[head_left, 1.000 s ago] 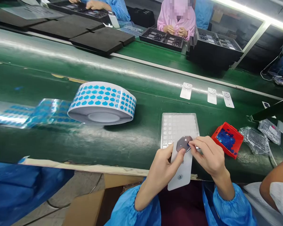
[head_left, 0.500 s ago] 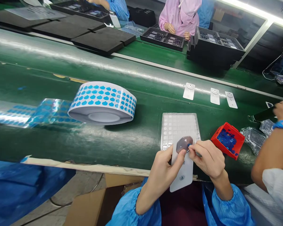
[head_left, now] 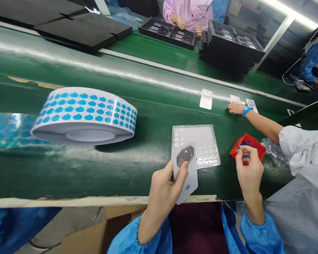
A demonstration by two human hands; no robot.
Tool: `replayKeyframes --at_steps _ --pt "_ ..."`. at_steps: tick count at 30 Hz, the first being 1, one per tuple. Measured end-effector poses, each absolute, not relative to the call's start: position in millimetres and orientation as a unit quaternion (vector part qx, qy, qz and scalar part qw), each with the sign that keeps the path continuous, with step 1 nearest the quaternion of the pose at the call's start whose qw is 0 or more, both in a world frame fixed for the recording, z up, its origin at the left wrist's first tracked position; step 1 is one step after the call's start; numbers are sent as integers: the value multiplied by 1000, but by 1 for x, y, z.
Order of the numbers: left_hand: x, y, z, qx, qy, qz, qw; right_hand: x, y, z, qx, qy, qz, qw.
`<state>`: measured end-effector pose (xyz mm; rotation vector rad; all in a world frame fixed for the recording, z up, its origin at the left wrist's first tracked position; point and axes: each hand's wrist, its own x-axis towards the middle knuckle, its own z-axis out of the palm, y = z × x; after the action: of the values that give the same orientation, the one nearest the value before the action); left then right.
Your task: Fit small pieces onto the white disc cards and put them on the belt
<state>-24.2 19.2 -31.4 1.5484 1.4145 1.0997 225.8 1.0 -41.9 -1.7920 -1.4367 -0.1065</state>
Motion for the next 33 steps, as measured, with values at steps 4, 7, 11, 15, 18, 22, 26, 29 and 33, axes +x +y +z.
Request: replayKeyframes --at_steps 4,7,11,15,18,22,26,29,33 --pt "-32 27 -32 586 580 425 375 262 -2 -47 -752 -568 -109 317" --pt "-42 32 -34 565 609 433 351 275 -6 -52 -751 -584 -120 285" --pt "-56 34 -38 539 646 429 329 278 -11 -57 -775 -574 -91 247" --pt "-66 33 -44 509 675 415 336 275 -15 -55 -776 -580 -125 214" --pt "-70 32 -48 480 690 415 349 263 -14 -49 -752 -596 -151 238" --pt "-72 32 -51 463 690 422 362 218 -2 -44 -654 -667 -118 337" --pt "-72 31 -52 458 685 419 381 159 25 -54 -535 -791 20 297" --pt "-74 29 -54 450 683 417 397 135 49 -64 -508 -829 51 229" --pt "-80 25 -60 437 682 422 406 130 66 -70 -517 -840 35 164"
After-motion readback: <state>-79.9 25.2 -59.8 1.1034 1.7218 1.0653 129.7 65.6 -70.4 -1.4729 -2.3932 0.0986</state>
